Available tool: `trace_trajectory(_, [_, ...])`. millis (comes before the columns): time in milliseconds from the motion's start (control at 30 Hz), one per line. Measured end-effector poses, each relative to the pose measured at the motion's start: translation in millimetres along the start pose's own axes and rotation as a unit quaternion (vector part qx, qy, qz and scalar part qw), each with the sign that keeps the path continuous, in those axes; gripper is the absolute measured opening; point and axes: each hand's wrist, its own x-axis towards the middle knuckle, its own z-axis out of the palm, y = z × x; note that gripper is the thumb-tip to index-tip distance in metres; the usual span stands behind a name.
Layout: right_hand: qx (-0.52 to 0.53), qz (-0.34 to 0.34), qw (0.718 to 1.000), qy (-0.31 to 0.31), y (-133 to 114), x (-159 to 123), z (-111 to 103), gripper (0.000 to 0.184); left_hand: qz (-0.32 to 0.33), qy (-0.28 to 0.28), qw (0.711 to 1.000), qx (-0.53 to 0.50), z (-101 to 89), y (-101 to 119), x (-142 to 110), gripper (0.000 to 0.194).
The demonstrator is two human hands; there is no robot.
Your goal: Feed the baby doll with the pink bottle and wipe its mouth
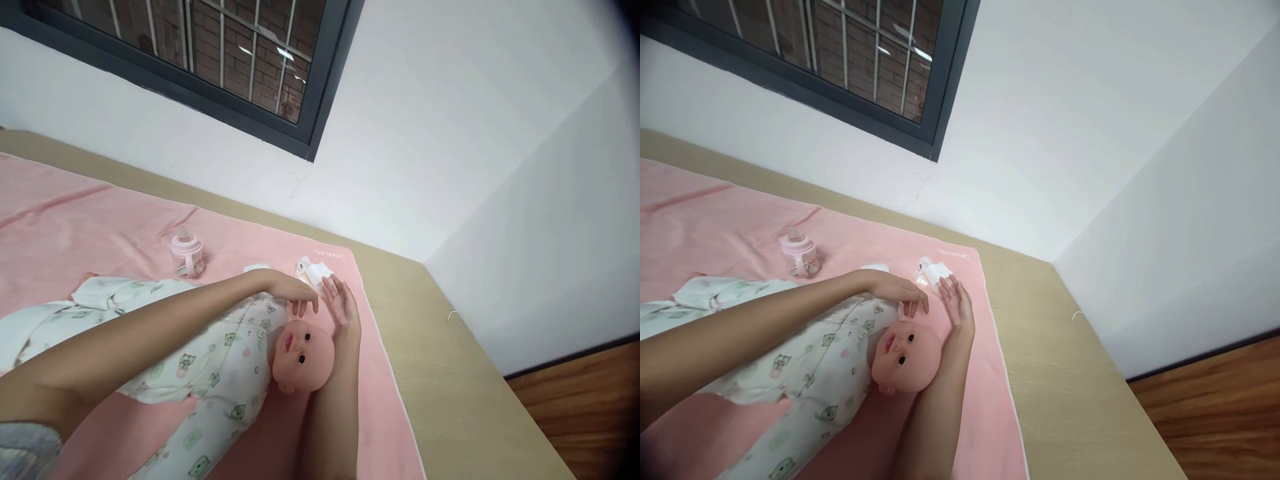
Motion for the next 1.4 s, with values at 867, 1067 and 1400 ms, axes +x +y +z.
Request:
trace_trajectory(867, [-0.451,-0.075,0.851,-0.258,-87.9,-71.0,96.6,0.029,0.03,0.407,0.912,0.021,27.6,8.0,-41.6,0.066])
trace_trajectory(1067, [-0.446,-0.076,0.865,-0.217,-79.6,-69.7,104.8,0.042,0.057,0.453,0.889,-0.026,25.0,1.3,-45.2,0.046])
trace_trajectory(1400, [-0.478,-0.048,0.848,-0.224,-79.4,-70.2,104.0,0.019,0.108,0.403,0.89,-0.186,33.3,3.2,-65.7,0.051])
